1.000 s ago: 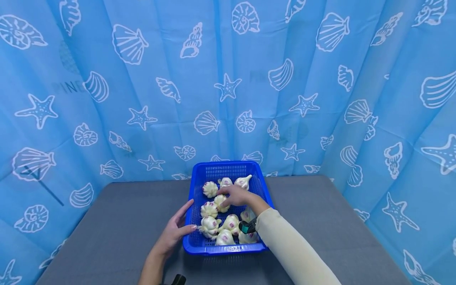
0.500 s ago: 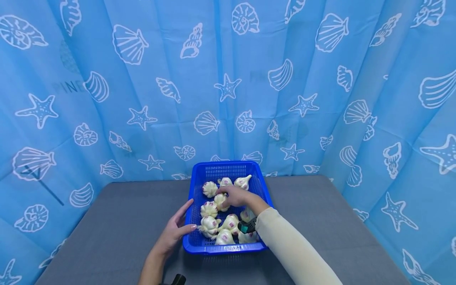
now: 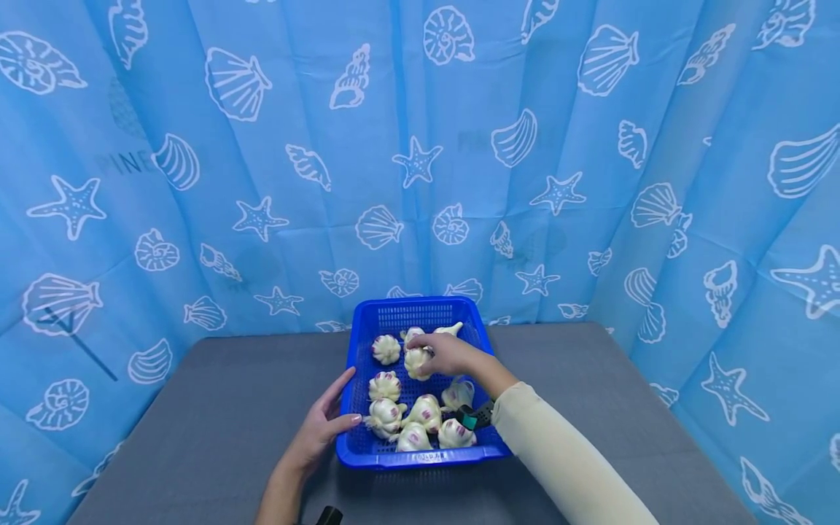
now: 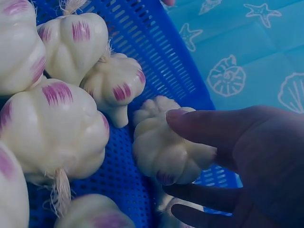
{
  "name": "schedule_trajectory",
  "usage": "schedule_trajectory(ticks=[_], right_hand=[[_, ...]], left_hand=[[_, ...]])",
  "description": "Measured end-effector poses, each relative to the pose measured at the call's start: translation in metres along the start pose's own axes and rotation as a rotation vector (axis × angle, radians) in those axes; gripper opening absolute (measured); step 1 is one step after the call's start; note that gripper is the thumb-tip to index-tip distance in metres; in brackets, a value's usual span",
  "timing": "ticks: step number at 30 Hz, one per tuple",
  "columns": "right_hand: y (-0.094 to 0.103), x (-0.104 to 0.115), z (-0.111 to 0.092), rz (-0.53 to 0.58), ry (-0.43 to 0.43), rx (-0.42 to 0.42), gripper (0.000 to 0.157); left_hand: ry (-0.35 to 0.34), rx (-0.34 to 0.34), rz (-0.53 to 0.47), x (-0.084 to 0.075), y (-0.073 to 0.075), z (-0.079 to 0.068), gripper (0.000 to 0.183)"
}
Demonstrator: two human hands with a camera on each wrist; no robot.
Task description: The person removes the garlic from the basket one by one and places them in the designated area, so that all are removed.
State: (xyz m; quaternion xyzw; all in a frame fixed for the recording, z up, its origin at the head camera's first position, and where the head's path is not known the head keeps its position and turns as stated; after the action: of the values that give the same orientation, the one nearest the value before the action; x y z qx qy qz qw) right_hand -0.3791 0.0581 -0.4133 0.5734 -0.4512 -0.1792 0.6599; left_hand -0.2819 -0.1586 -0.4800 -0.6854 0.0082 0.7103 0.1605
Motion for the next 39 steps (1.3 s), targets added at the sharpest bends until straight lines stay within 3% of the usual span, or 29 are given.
schedule_trajectory(ticks=[7,13,18,26,39], right_hand=[[0.011,0.002,-0.011,-0.020,0.004,-0.046,0.050],[0.021,0.000,-0.022,0.000,0.021,-0.143,0.051],[0.028,-0.009,-0.031,0.029,0.021,-0.236,0.049],[0.043,-0.027,-0.046,0.095,-0.056,-0.378,0.046],[0.057,-0.046,-0.058,0.144,-0.060,-0.511,0.045]], left_hand=[[0.007,-0.015,-0.027,0.002,0.001,0.001,0.074],[-0.006,-0.004,-0.016,0.001,0.000,-0.001,0.075],[-0.016,0.005,-0.001,0.002,0.000,0.000,0.075],[-0.001,-0.005,-0.010,0.004,0.000,0.001,0.073],[-0.018,-0.005,-0.007,0.001,-0.001,-0.002,0.074]])
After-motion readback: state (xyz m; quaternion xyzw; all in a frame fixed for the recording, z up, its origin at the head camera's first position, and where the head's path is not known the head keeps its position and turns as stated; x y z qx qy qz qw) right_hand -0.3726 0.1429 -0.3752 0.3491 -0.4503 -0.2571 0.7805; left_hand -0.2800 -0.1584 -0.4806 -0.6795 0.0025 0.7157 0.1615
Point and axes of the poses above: each hand's wrist, its own z-axis towards the middle knuckle, its own y-axis out of the back of the hand, x = y × z, the point moved 6 cm from there along z, towards the middle knuckle, and after that the axes turned 11 degrees about -z, right-handed, at the moved point
